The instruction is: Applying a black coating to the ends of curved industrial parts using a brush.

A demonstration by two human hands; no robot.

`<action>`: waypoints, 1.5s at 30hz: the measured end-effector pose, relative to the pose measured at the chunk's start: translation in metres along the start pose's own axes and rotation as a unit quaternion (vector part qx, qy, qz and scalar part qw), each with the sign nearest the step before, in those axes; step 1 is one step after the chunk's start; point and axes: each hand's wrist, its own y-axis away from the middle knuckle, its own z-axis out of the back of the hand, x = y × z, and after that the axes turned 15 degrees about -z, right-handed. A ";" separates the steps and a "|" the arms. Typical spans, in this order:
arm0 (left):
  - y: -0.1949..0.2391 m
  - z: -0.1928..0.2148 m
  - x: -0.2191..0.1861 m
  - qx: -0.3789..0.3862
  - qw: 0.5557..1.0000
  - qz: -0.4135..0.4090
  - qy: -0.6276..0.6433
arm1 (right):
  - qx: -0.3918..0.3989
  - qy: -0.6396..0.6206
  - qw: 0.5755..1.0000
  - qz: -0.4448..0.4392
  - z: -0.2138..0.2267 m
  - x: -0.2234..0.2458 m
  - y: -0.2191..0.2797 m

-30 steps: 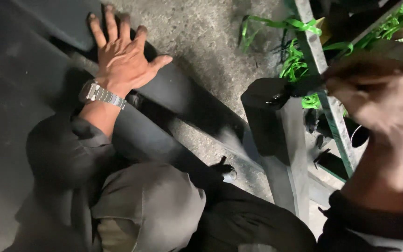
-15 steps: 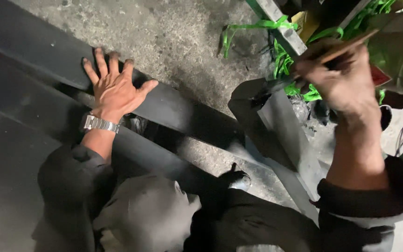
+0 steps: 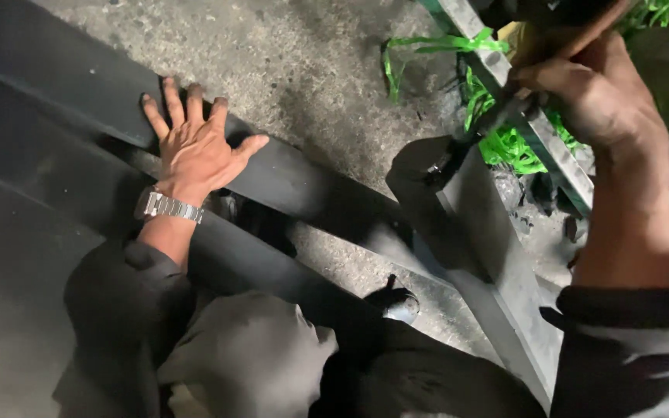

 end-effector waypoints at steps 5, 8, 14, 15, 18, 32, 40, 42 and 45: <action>0.000 0.003 -0.003 -0.008 1.000 0.001 0.009 | 0.033 -0.027 0.999 -0.018 0.001 -0.002 -0.005; 0.001 0.004 -0.003 -0.005 1.000 0.007 0.018 | 0.034 -0.035 0.999 -0.014 -0.006 0.007 -0.012; 0.002 -0.003 0.001 -0.029 0.999 0.001 0.020 | 0.065 -0.001 0.998 -0.014 -0.008 -0.028 -0.053; 0.003 -0.001 -0.001 -0.031 0.999 0.000 0.016 | 0.069 0.067 0.995 -0.026 -0.013 -0.020 -0.058; 0.005 0.002 -0.002 -0.027 1.000 0.001 0.014 | 0.186 0.082 0.977 0.059 -0.027 -0.019 -0.078; 0.004 -0.004 -0.002 -0.032 0.999 -0.001 0.020 | 0.240 0.134 0.961 -0.009 0.055 -0.136 -0.124; 0.004 -0.008 -0.002 -0.048 0.999 0.011 0.013 | 0.084 0.354 0.921 -0.142 -0.067 -0.014 -0.082; 0.004 -0.008 -0.003 -0.048 0.999 0.020 0.016 | 0.098 0.355 0.920 -0.133 -0.078 -0.002 -0.084; 0.003 -0.008 -0.005 -0.047 0.998 0.032 0.026 | 0.107 0.366 0.914 -0.136 -0.098 0.026 -0.081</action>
